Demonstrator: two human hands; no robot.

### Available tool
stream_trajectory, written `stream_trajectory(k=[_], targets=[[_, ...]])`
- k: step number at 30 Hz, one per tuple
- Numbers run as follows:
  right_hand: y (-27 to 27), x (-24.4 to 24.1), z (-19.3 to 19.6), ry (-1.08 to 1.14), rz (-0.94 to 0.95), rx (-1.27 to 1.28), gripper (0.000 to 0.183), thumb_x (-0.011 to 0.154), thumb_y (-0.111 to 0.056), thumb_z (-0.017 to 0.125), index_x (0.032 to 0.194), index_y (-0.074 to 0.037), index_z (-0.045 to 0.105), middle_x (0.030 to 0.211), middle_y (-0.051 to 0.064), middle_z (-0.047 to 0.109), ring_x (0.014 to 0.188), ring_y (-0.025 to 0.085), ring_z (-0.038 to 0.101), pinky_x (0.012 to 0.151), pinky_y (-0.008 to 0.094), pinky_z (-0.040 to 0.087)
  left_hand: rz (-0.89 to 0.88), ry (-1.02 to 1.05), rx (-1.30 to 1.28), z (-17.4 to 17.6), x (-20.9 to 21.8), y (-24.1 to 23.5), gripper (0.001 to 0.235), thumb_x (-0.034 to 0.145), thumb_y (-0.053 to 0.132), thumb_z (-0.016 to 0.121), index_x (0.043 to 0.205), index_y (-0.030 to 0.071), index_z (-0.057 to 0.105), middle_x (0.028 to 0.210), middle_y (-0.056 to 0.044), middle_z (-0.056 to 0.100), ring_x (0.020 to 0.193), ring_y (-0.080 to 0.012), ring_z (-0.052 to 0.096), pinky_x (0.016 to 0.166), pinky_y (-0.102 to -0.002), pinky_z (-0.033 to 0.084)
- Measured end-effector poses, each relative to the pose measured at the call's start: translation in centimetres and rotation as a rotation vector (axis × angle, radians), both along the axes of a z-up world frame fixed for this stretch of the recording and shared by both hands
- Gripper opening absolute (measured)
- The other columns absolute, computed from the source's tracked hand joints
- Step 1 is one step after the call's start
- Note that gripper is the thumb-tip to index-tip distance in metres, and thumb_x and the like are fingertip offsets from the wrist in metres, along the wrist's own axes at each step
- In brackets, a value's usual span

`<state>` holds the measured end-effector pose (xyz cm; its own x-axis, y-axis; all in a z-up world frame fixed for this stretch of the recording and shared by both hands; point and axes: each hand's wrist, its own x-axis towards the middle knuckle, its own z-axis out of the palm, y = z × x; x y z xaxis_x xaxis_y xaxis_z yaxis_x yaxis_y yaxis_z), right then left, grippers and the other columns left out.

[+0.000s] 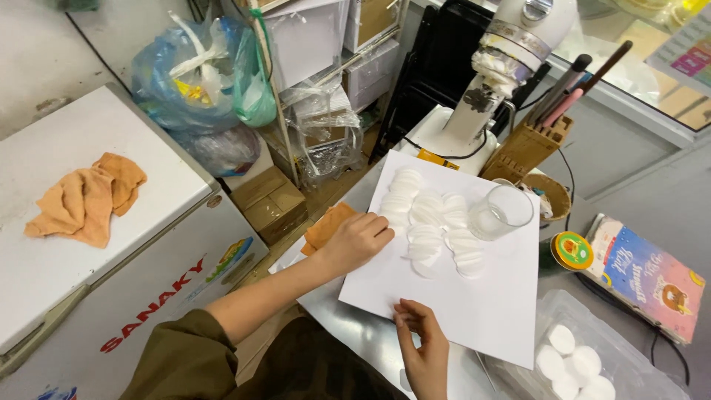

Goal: Folding and shaping white cotton pads at a workstation.

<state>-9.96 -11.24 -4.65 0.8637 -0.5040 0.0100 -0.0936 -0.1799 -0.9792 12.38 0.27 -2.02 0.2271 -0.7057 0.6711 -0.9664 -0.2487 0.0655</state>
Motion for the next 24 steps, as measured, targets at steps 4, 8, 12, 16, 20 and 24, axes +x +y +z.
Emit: stream_trajectory(k=[4,8,12,16,20,24], targets=[[0.2,-0.5,1.7,-0.047,-0.011,-0.041,0.024,0.091,0.001,0.067,0.115,0.001,0.067,0.104,0.01,0.078,0.092,0.017,0.073,0.084,0.03,0.058,-0.043,0.094,-0.016,1.7,-0.8,-0.1,0.01,0.082,0.008,0.074,0.084,0.006,0.064,0.09,-0.008,0.06,0.087,-0.0264,0.062,0.078,-0.038,0.052],[-4.2,-6.0,1.3,-0.197,0.073,-0.152,0.014,0.089,0.0,0.072,0.103,0.0,0.072,0.096,0.009,0.077,0.083,0.016,0.074,0.074,0.028,0.058,-0.055,0.171,-0.078,5.4,-3.4,1.0,0.02,0.079,0.018,0.082,0.087,0.005,0.068,0.088,-0.007,0.063,0.082,-0.0274,0.062,0.073,-0.038,0.051],[-12.4,-16.1,2.0,0.469,0.1,0.067,0.016,0.083,-0.009,0.074,0.096,-0.002,0.08,0.082,0.009,0.083,0.069,0.017,0.077,0.061,0.029,0.06,0.005,0.239,-0.086,6.6,-5.6,2.6,0.014,0.083,0.015,0.083,0.087,0.007,0.072,0.087,-0.005,0.068,0.078,-0.0238,0.065,0.07,-0.037,0.051],[-20.4,-29.4,-7.6,0.903,-0.261,0.034,0.021,0.088,-0.02,0.079,0.096,-0.001,0.082,0.086,0.012,0.079,0.074,0.021,0.077,0.07,0.034,0.062,0.12,0.268,-0.088,6.1,-6.3,3.6,0.012,0.082,0.015,0.082,0.087,0.008,0.074,0.088,-0.005,0.069,0.08,-0.0242,0.066,0.072,-0.037,0.051],[-22.6,-36.5,-14.9,1.115,-0.472,-0.299,0.024,0.082,-0.023,0.081,0.101,-0.007,0.082,0.093,0.01,0.083,0.085,0.023,0.077,0.08,0.037,0.058,0.18,0.329,-0.11,5.7,-6.7,3.9,0.01,0.084,0.013,0.082,0.087,0.007,0.075,0.088,-0.003,0.07,0.077,-0.0229,0.065,0.07,-0.036,0.049],[-21.1,-36.2,-17.0,1.037,-0.541,-0.413,0.029,0.08,-0.027,0.082,0.104,-0.011,0.08,0.095,0.01,0.079,0.086,0.027,0.075,0.079,0.039,0.057,0.164,0.336,-0.11,5.4,-7.0,4.1,0.01,0.085,0.013,0.082,0.086,0.007,0.074,0.088,-0.004,0.069,0.078,-0.0231,0.066,0.07,-0.035,0.05]])
